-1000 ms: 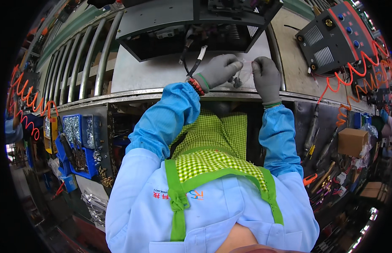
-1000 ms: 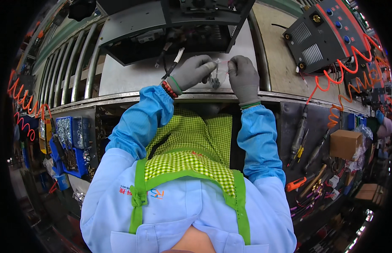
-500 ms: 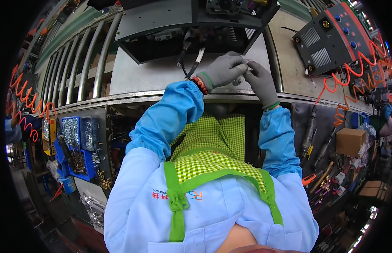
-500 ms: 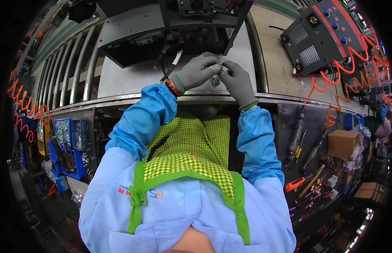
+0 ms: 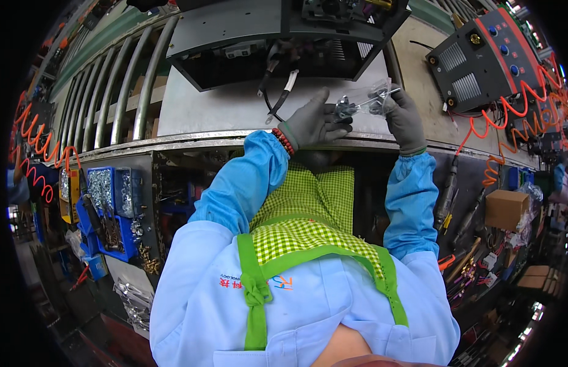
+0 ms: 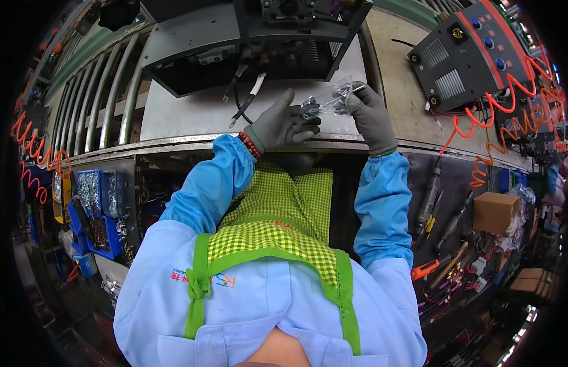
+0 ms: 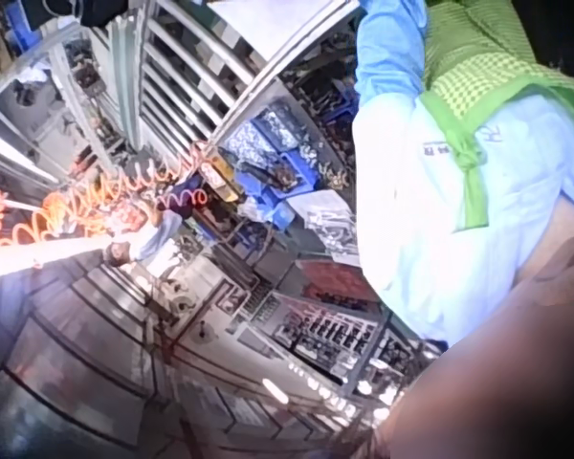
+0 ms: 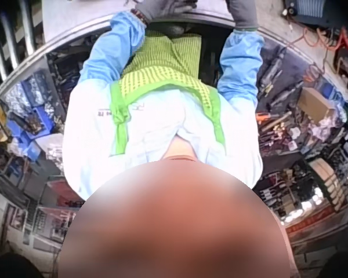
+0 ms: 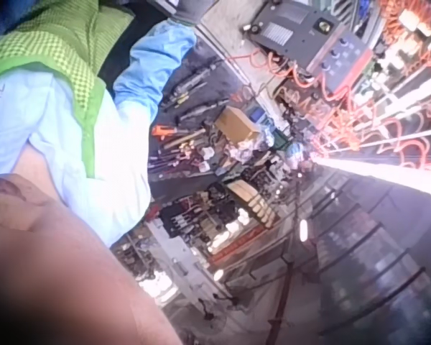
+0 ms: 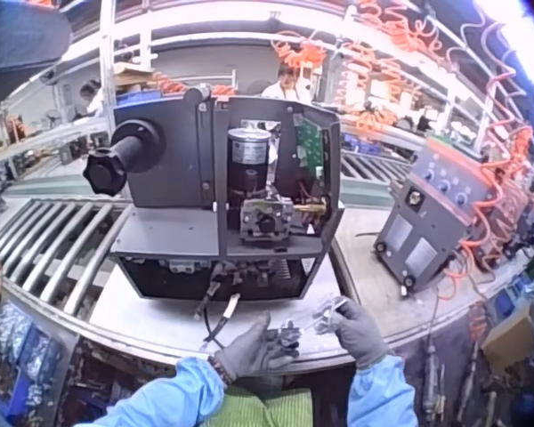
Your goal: The person assembles an electronic device by connecting wires, installing a motor, and securing components with screws. They use a screwdriver to tighten fasteners and handle small parts from a plastic bag.
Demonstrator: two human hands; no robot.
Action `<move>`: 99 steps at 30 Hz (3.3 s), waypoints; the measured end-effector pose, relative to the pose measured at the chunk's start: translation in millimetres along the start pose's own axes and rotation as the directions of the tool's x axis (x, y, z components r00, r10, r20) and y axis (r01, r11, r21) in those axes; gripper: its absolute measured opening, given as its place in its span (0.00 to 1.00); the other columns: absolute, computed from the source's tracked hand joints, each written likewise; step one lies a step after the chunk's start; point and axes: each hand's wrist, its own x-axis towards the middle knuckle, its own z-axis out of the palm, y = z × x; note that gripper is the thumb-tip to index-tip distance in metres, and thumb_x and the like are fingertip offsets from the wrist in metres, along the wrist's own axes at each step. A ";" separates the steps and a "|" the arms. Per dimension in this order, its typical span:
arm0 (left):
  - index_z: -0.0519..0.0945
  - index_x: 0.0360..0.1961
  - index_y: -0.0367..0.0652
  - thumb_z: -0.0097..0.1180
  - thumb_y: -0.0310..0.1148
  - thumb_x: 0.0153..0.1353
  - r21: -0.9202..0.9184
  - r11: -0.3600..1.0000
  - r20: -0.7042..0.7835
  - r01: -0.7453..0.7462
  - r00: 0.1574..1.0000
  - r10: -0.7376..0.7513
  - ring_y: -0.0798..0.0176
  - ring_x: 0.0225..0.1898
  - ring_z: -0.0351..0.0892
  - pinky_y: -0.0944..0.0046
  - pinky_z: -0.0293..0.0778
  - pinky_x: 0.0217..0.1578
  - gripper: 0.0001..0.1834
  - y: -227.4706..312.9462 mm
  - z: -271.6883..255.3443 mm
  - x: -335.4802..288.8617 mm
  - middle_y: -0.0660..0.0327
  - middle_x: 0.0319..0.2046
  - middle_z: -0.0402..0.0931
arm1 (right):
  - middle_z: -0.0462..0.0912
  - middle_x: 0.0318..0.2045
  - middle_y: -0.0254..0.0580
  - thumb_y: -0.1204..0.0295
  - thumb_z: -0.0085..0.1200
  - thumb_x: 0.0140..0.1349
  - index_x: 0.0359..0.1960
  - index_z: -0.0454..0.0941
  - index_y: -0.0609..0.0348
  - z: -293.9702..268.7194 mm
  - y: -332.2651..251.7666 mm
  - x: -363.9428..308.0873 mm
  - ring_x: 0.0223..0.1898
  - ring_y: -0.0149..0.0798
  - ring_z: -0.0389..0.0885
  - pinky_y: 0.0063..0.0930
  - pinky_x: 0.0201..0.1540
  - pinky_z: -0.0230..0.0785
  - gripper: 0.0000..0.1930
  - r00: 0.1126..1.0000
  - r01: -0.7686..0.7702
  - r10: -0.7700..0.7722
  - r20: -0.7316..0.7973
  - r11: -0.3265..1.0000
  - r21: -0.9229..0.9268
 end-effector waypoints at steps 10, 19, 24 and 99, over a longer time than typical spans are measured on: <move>0.66 0.57 0.36 0.49 0.23 0.64 0.276 0.869 0.051 -0.411 0.909 0.414 0.62 0.48 0.75 0.64 0.79 0.48 0.20 11.7 -32.4 -22.8 0.55 0.47 0.72 | 0.77 0.41 0.39 0.58 0.48 0.70 0.51 0.72 0.61 0.4 42.5 9.8 0.42 0.30 0.76 0.24 0.42 0.73 0.19 0.943 -0.221 0.223 -0.246 0.975 0.035; 0.73 0.42 0.31 0.53 0.36 0.64 0.838 0.507 -0.127 -0.201 0.833 0.539 0.69 0.31 0.80 0.73 0.77 0.33 0.16 37.0 -61.0 -38.8 0.58 0.33 0.77 | 0.78 0.35 0.39 0.65 0.47 0.69 0.50 0.74 0.62 -29.5 106.4 13.8 0.31 0.29 0.74 0.19 0.30 0.70 0.15 0.824 -0.134 0.360 -0.438 0.874 0.467; 0.72 0.41 0.31 0.54 0.34 0.64 0.757 0.629 -0.172 -0.176 0.876 0.451 0.69 0.31 0.80 0.73 0.78 0.33 0.14 40.9 -62.3 -38.1 0.58 0.34 0.77 | 0.79 0.41 0.48 0.64 0.49 0.68 0.55 0.69 0.59 -16.8 101.7 9.7 0.32 0.33 0.76 0.19 0.30 0.71 0.18 0.819 -0.262 0.480 -0.313 0.800 0.540; 0.77 0.49 0.51 0.64 0.46 0.49 0.818 -0.505 0.240 0.276 0.634 0.735 0.49 0.53 0.70 0.51 0.69 0.49 0.26 31.3 -59.7 -78.8 0.55 0.49 0.72 | 0.84 0.33 0.51 0.58 0.61 0.54 0.48 0.77 0.60 74.3 62.7 39.2 0.36 0.46 0.83 0.37 0.41 0.74 0.23 0.990 -0.141 0.060 -0.129 0.553 -0.821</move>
